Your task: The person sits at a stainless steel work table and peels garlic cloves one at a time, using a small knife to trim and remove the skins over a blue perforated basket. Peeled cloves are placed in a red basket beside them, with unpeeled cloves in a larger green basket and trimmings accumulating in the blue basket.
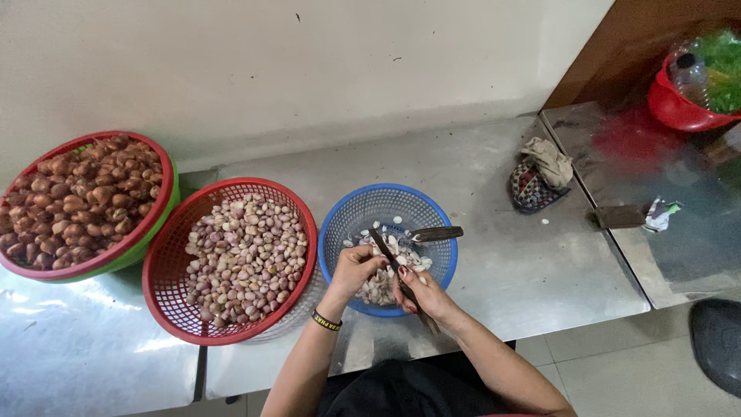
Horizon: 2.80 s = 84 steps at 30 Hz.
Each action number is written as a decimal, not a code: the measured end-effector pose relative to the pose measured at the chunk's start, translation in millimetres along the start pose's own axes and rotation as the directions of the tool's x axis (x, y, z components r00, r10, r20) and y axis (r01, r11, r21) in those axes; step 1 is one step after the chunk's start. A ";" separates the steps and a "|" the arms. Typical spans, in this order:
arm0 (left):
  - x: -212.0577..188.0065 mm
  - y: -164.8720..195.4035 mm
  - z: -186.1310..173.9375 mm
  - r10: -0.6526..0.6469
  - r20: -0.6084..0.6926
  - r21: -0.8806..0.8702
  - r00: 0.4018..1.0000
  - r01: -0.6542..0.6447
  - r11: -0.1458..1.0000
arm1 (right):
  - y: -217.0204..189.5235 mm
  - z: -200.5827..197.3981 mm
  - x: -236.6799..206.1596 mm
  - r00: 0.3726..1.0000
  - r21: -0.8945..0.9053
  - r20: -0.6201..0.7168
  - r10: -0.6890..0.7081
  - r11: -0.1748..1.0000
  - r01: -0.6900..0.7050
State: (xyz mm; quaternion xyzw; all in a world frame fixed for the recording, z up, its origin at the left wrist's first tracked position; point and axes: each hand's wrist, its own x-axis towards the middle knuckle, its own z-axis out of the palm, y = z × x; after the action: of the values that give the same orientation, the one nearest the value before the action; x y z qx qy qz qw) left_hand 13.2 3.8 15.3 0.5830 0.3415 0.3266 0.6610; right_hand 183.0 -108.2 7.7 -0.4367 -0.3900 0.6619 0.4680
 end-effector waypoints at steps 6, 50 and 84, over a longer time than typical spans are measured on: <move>-2.4 -8.6 8.8 -0.002 0.048 -0.101 0.999 0.007 0.995 | 12.4 1.6 14.7 0.996 0.097 -0.060 0.069 0.993 -0.063; -20.4 24.6 -75.0 0.531 -0.359 0.850 0.768 0.034 0.525 | 3.5 -13.2 11.0 0.967 0.074 -0.206 0.151 0.988 -0.138; -9.1 -3.0 -7.5 0.003 -0.105 -0.300 0.994 -0.035 0.953 | 11.4 16.5 12.4 0.977 -0.332 -0.148 -0.156 0.938 0.100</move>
State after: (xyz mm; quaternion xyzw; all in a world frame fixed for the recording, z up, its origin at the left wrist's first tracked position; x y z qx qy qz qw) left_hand 2.1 0.1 12.3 0.4609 0.3158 0.4109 0.7204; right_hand 162.1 -101.0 -0.2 -0.5365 -0.4786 0.5172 0.4644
